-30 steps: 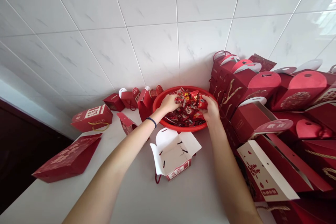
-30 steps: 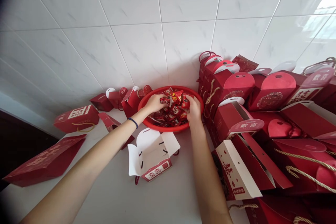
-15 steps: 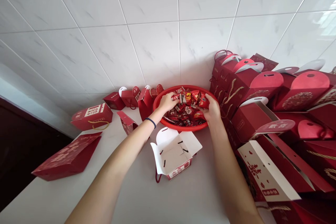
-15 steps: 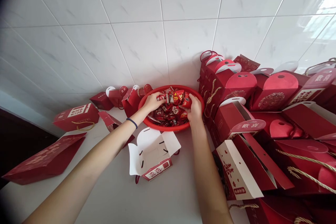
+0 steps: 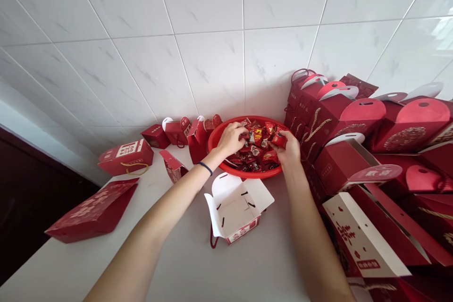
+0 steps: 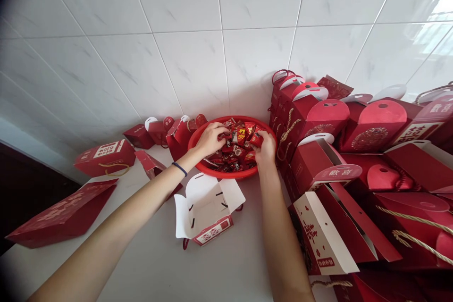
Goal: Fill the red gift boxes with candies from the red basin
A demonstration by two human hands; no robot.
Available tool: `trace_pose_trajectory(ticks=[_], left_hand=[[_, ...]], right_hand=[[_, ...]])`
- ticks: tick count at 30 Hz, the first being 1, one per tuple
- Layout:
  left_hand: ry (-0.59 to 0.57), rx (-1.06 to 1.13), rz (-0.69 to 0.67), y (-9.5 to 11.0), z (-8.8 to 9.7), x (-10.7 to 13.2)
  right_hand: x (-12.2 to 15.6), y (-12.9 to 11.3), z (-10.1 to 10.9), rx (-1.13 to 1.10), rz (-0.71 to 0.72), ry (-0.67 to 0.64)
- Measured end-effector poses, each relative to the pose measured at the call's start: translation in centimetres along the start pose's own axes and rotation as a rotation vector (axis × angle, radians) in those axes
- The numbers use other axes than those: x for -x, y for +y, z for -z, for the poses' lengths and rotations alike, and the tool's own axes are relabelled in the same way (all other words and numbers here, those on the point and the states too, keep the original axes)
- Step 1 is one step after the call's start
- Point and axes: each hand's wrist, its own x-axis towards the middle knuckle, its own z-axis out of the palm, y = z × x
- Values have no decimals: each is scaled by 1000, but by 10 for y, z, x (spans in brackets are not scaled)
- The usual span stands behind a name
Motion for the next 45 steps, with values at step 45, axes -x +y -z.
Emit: trace_pose_trajectory(ticks=[45], left_hand=[[-511,-284,-516,38,-18,-16]], right_hand=[[-7,5,4,23,53,-11]])
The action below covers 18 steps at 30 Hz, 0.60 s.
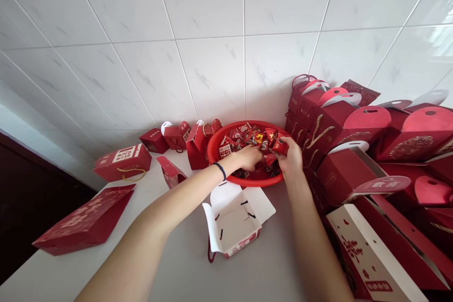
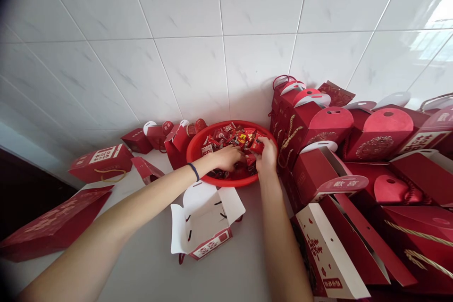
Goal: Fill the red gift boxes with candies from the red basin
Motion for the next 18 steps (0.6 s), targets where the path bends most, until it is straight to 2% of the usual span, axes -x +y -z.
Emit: trace_pose_trajectory(ticks=[4,12,18], left_hand=[[-35,-11,18,1,-3,1],[-60,-64,66,10,-18,-14],[-62,-56,43,6,-16,-9]], right_hand=[[2,-1,-1,-10,-11,26],[7,-5,-5,-16,-29,37],[6,-5,-4,-12,-34,25]])
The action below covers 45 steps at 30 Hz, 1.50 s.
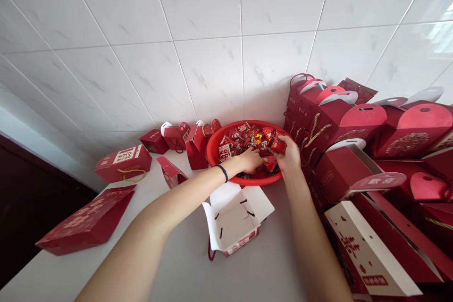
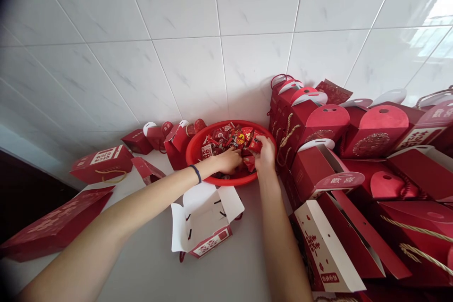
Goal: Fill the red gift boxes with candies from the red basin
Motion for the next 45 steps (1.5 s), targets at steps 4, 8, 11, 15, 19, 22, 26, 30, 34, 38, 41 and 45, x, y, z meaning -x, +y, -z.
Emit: trace_pose_trajectory(ticks=[4,8,11,15,19,22,26,30,34,38,41,45], left_hand=[[10,47,-39,-1,0,2],[54,109,-45,6,-6,-5],[86,183,-27,10,-8,-8],[154,366,-7,5,2,3],[305,565,30,-6,20,28],[432,874,62,-7,31,58],[418,1045,62,10,38,111],[410,762,154,41,35,166],[388,569,397,63,15,210],[354,698,447,68,-13,234],[381,790,428,66,-30,238],[410,929,448,67,-44,237]], right_hand=[[-1,1,0,3,6,-5],[0,2,0,13,10,-23],[0,1,1,23,14,-37],[0,0,2,44,19,-73],[1,-3,1,67,25,-133],[10,-9,-4,86,30,-177],[38,-22,-13,134,58,-283],[76,-35,-21,302,112,-513],[109,-42,-21,600,209,-769],[132,-37,-16,950,196,-957],[142,-28,-11,1119,89,-1051],[149,-18,-5,1139,55,-1016]])
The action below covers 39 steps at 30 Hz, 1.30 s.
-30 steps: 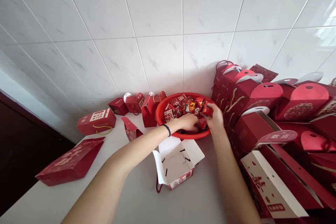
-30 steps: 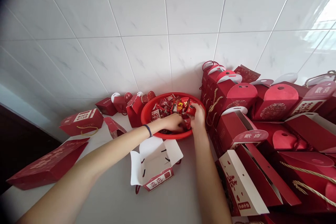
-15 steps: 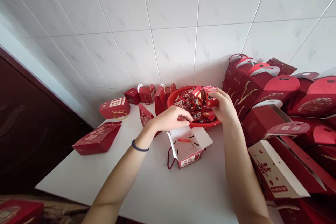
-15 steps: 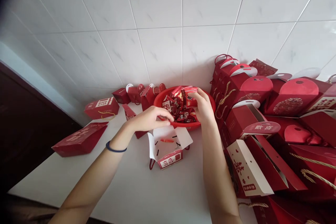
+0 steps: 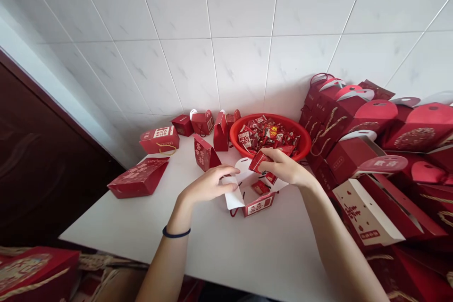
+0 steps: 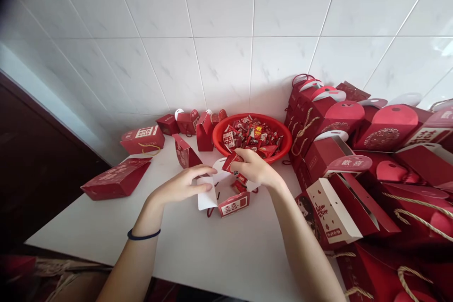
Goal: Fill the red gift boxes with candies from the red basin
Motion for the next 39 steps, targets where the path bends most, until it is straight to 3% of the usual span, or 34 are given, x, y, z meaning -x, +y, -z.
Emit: trace_pose_trajectory(ticks=[2,6,8,21,29,33,39], left_hand=[[17,70,4,-2,-4,1],[23,165,13,-3,-8,3],[22,184,11,-4,-8,3],[15,203,18,-8,-11,5],[46,215,13,-6,-11,8],[29,306,-20,-3,-7,11],[108,463,39,2,-13,5]], right_hand=[[1,2,-5,-31,13,21],[3,3,-14,-50,25,-111],[3,5,-18,-24,50,-113],[-5,29,-28,-94,130,325],[35,45,-9,166,119,602],[57,61,-15,137,64,599],[73,66,-41,-10,205,574]])
